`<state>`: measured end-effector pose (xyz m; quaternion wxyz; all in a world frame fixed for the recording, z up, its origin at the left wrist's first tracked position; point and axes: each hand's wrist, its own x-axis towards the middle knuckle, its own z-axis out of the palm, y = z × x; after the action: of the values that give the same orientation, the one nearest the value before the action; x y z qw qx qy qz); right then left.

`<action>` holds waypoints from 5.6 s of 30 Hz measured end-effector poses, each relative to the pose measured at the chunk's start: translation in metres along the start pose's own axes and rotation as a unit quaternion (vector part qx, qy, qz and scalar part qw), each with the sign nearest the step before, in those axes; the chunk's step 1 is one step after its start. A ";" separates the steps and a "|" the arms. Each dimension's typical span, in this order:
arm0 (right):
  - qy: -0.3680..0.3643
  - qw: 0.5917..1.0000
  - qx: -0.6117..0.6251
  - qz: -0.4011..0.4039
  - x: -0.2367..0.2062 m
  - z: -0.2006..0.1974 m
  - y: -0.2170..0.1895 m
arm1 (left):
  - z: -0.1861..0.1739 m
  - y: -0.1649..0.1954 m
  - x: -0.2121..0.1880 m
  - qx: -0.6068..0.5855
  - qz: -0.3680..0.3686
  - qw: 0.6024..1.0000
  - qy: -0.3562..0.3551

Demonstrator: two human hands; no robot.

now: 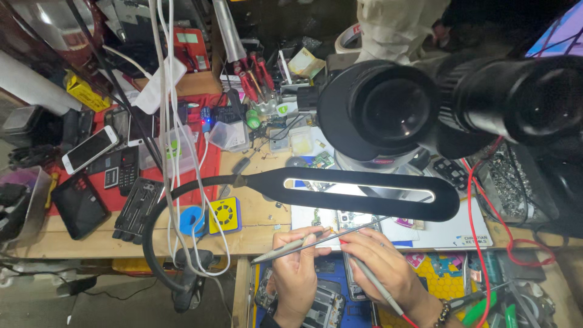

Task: The person handles a disassembled smartphone, connecting a red and a black wire to the device's internal components. They then use a multimeter to test the circuit while holding the phone steady with their other hand.

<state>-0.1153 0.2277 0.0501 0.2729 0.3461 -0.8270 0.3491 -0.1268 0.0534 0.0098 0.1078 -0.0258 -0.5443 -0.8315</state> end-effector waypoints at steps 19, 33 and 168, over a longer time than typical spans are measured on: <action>-0.022 0.999 0.014 0.024 0.002 -0.002 -0.006 | -0.003 -0.001 -0.004 -0.024 0.021 0.999 -0.019; -0.026 0.999 -0.002 0.030 0.003 -0.002 -0.007 | -0.003 0.000 -0.003 -0.004 0.026 0.999 -0.019; -0.020 1.000 -0.004 0.013 0.003 -0.002 -0.006 | -0.001 0.002 -0.003 -0.004 0.019 1.000 -0.014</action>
<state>-0.1121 0.2247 0.0563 0.2534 0.3411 -0.8381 0.3421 -0.1234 0.0518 0.0104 0.1155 -0.0480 -0.5423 -0.8308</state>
